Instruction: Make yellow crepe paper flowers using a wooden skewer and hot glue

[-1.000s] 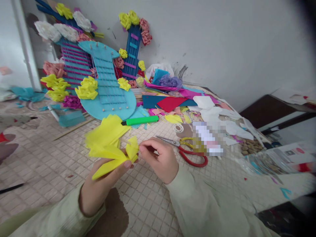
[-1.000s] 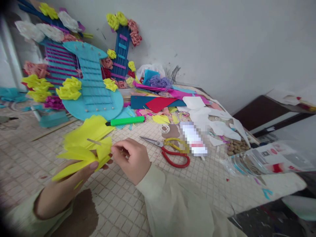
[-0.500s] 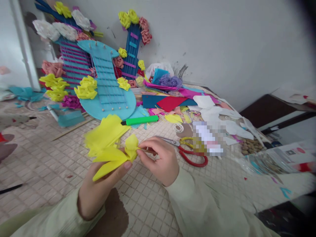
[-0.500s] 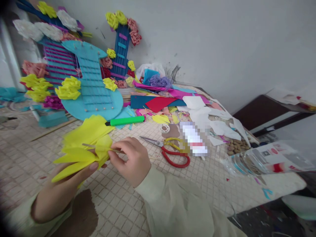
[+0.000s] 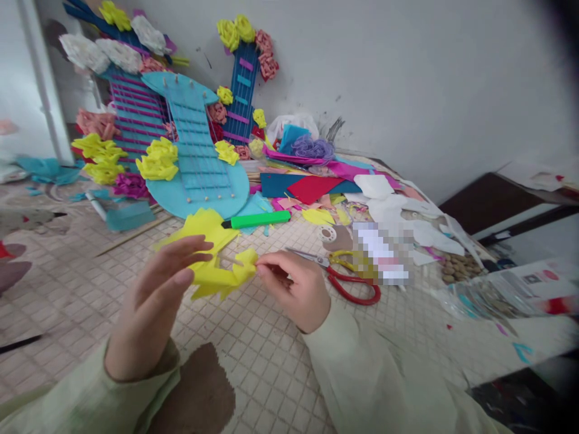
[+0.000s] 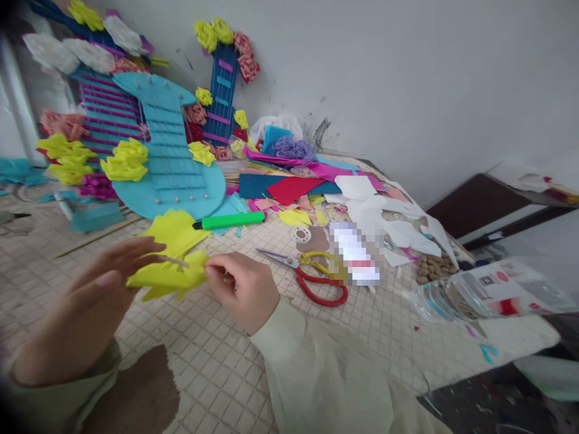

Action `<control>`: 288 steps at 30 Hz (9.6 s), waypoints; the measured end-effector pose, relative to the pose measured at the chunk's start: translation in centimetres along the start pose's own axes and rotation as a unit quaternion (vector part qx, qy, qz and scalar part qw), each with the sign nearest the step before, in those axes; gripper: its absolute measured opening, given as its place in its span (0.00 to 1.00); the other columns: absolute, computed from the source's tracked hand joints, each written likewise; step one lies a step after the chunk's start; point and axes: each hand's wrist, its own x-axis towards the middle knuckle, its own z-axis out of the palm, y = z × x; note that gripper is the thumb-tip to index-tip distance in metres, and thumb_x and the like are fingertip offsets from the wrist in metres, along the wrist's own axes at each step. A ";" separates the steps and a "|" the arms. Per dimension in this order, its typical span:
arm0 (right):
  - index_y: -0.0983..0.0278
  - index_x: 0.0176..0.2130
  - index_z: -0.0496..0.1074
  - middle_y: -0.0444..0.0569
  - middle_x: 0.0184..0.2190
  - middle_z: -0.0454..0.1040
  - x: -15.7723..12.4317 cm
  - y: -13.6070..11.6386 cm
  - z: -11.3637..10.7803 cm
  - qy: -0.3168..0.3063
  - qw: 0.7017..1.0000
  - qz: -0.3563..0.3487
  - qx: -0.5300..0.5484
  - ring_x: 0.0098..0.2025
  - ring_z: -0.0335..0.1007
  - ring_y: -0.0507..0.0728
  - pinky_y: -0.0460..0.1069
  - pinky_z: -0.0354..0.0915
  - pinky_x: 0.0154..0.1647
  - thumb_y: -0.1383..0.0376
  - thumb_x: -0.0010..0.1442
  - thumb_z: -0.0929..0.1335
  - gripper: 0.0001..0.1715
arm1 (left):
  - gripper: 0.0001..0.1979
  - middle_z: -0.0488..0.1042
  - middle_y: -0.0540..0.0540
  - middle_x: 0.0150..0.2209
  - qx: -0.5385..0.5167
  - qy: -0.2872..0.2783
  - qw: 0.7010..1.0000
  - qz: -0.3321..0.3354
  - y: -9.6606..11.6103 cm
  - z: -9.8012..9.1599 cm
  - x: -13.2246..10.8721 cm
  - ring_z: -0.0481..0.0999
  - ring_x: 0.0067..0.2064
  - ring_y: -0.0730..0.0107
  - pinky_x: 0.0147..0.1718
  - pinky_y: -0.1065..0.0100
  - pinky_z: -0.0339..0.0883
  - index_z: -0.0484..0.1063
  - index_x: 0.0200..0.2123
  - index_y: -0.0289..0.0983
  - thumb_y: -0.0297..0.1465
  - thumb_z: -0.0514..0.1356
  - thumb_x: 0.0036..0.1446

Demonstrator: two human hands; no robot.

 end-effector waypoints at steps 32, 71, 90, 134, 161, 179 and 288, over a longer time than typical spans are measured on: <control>0.68 0.32 0.70 0.41 0.23 0.68 0.7 0.1 -1.0 -0.248 0.830 0.318 0.386 0.21 0.60 0.44 0.41 0.57 0.21 0.59 0.47 0.71 0.16 | 0.05 0.76 0.52 0.25 0.136 -0.259 0.935 -0.203 1.9 -0.5 0.2 0.77 0.29 0.69 0.27 0.72 0.72 0.69 0.26 0.38 0.33 0.62 0.47; 0.66 0.31 0.72 0.42 0.22 0.62 0.9 -1.6 -1.8 -0.082 0.975 -0.128 0.165 0.21 0.56 0.46 0.41 0.59 0.19 0.60 0.55 0.68 0.10 | 0.15 0.75 0.49 0.27 0.269 -0.187 0.870 0.369 2.1 -0.4 -1.2 0.72 0.39 0.62 0.32 0.61 0.69 0.71 0.31 0.47 0.21 0.55 0.44; 0.65 0.26 0.68 0.47 0.26 0.69 0.5 -1.7 -1.4 -0.085 0.969 -0.119 0.198 0.26 0.65 0.47 0.42 0.66 0.26 0.62 0.55 0.67 0.10 | 0.12 0.76 0.49 0.30 0.222 -0.208 0.903 0.304 2.8 0.2 -1.5 0.73 0.36 0.65 0.35 0.61 0.68 0.73 0.31 0.46 0.22 0.56 0.48; 0.67 0.26 0.68 0.48 0.29 0.70 0.3 -1.4 -0.8 -0.045 0.980 -0.076 0.177 0.20 0.55 0.44 0.41 0.54 0.15 0.64 0.54 0.68 0.09 | 0.15 0.74 0.50 0.39 0.219 -0.230 0.917 0.240 1.7 0.3 -1.2 0.72 0.43 0.64 0.40 0.61 0.70 0.70 0.37 0.45 0.21 0.59 0.46; 0.68 0.27 0.69 0.45 0.28 0.68 0.3 -1.3 -0.7 -0.037 0.989 -0.005 0.141 0.16 0.47 0.42 0.41 0.50 0.15 0.68 0.51 0.69 0.04 | 0.11 0.72 0.50 0.38 0.282 -0.130 0.931 0.193 1.0 0.1 -1.1 0.72 0.41 0.66 0.39 0.65 0.70 0.70 0.36 0.44 0.27 0.60 0.48; 0.68 0.30 0.71 0.48 0.32 0.72 0.6 -1.2 -1.0 -0.081 0.988 -0.002 0.135 0.16 0.48 0.42 0.41 0.52 0.15 0.68 0.51 0.69 0.04 | 0.11 0.70 0.52 0.39 0.281 -0.156 0.923 0.211 1.3 -0.1 -0.9 0.71 0.42 0.71 0.40 0.72 0.68 0.71 0.34 0.45 0.23 0.56 0.51; 0.66 0.42 0.66 0.47 0.34 0.72 0.7 -0.6 -2.5 -0.263 0.954 -0.066 -0.125 0.34 0.67 0.53 0.47 0.61 0.33 0.62 0.63 0.59 0.12 | 0.09 0.76 0.47 0.34 0.296 -0.236 0.922 0.079 1.6 1.0 -0.8 0.74 0.33 0.69 0.33 0.69 0.69 0.72 0.34 0.40 0.33 0.53 0.54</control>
